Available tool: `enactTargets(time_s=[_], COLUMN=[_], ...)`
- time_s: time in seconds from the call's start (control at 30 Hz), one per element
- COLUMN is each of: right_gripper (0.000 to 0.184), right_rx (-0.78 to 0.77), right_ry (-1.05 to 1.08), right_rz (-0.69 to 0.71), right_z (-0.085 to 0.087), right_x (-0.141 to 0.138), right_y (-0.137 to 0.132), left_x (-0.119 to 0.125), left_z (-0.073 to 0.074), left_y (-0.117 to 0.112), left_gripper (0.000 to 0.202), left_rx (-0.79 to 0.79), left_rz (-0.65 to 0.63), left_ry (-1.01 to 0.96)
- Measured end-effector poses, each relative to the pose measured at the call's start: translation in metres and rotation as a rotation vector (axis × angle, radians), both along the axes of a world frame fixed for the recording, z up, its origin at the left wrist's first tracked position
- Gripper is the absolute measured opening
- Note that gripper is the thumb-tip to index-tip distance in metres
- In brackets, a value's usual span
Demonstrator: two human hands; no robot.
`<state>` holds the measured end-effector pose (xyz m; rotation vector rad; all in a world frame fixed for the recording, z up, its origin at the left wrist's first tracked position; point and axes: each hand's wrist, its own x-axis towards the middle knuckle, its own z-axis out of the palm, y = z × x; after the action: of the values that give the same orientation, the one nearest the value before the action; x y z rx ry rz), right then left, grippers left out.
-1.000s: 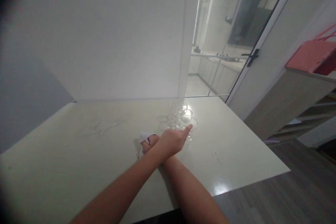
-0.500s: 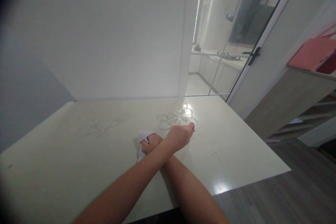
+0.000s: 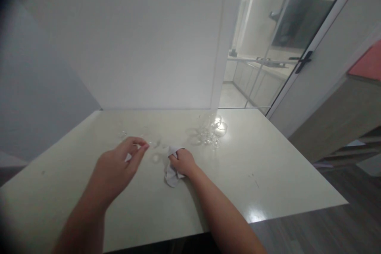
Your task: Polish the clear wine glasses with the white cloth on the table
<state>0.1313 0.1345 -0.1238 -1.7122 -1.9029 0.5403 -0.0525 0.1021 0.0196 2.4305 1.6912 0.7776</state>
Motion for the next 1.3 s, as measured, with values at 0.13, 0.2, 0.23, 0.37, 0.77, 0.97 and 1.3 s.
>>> enactTargets(time_s=[0.13, 0.2, 0.23, 0.37, 0.77, 0.97, 1.3], right_gripper=[0.026, 0.027, 0.027, 0.027, 0.027, 0.026, 0.035], right_rx=[0.057, 0.058, 0.056, 0.035, 0.007, 0.026, -0.024], right_ry=[-0.008, 0.000, 0.002, -0.001, -0.010, -0.013, 0.017], right_rz=[0.009, 0.007, 0.004, -0.010, -0.016, 0.026, 0.063], right_z=[-0.001, -0.001, -0.002, -0.002, 0.001, 0.001, -0.007], right_x=[0.000, 0.000, 0.000, 0.000, -0.001, -0.001, 0.005], right_y=[0.002, 0.001, 0.001, 0.001, 0.000, 0.003, -0.001], left_x=[-0.059, -0.081, -0.090, -0.113, -0.102, 0.002, 0.161], left_z=[-0.018, -0.027, -0.030, -0.041, -0.035, -0.039, -0.045], left_y=[0.031, 0.044, 0.050, 0.068, 0.065, 0.040, 0.052], left_gripper=[0.028, 0.033, 0.035, 0.037, 0.041, 0.045, 0.046], left_rx=[-0.065, -0.120, -0.140, -0.184, 0.007, 0.036, 0.065], left_rz=[0.291, 0.385, 0.416, 0.472, 0.599, 0.098, -0.388], left_ry=[0.212, 0.281, 0.295, 0.257, 0.239, 0.101, 0.289])
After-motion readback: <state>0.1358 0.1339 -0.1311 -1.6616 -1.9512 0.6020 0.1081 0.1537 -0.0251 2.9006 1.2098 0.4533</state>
